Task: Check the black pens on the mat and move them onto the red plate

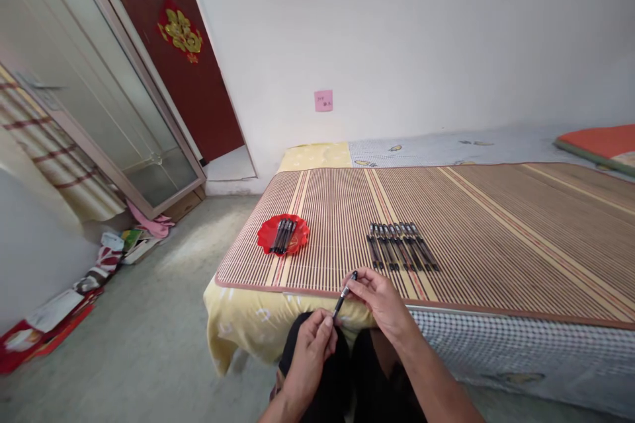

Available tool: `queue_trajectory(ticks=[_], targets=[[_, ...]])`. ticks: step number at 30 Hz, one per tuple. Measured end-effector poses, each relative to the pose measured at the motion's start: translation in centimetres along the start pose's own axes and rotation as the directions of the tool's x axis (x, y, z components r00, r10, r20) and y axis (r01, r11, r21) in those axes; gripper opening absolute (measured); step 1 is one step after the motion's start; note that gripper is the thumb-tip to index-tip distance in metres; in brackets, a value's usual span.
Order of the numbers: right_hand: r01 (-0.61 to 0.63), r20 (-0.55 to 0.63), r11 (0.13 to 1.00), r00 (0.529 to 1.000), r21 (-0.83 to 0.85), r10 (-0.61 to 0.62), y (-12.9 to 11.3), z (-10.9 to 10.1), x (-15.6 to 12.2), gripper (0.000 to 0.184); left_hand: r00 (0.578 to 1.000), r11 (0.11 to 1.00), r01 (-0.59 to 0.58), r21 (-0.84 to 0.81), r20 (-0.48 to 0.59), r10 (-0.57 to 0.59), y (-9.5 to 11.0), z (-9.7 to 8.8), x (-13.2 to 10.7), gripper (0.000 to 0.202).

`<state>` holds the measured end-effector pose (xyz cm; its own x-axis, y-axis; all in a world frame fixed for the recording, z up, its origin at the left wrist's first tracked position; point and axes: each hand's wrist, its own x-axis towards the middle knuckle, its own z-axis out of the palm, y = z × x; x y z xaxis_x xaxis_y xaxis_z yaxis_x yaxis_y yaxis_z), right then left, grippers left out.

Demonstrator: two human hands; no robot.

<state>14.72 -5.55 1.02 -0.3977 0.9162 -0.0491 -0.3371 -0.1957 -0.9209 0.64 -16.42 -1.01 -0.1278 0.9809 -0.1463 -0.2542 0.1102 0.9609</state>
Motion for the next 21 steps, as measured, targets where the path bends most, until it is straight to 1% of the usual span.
queue_trajectory(ticks=[4, 7, 12, 15, 19, 21], targets=[[-0.026, 0.092, 0.998, 0.995, -0.060, 0.031, -0.6, 0.5, -0.6, 0.044, 0.999, 0.999, -0.032, -0.012, 0.013, 0.032, 0.6, 0.2, 0.0, 0.050], [-0.025, 0.118, 0.996, 0.992, -0.082, 0.035, -0.9, 0.9, -1.0, 0.043, 0.999, 0.998, -0.041, -0.044, 0.022, 0.042, 0.8, 0.4, 0.0, 0.048], [0.021, 0.078, 0.998, 0.997, -0.054, -0.017, -0.9, 1.5, -1.6, 0.042, 0.998, 0.996, -0.053, -0.065, 0.033, 0.055, 1.3, 0.9, -0.2, 0.046], [0.029, 0.067, 0.998, 0.997, -0.058, -0.025, -0.7, 1.6, -1.8, 0.043, 0.998, 0.994, -0.040, -0.103, 0.046, 0.045, 1.2, 1.2, -0.5, 0.046], [0.044, 0.047, 0.992, 0.998, -0.116, -0.038, 0.4, 1.7, -1.7, 0.044, 1.000, 0.991, -0.014, -0.131, 0.005, 0.015, 0.3, 1.3, -0.6, 0.048], [0.043, 0.040, 0.990, 0.998, -0.133, -0.038, 1.2, 2.0, -1.7, 0.046, 1.000, 0.993, -0.014, -0.115, -0.021, 0.012, 0.0, 1.2, -0.5, 0.048]])
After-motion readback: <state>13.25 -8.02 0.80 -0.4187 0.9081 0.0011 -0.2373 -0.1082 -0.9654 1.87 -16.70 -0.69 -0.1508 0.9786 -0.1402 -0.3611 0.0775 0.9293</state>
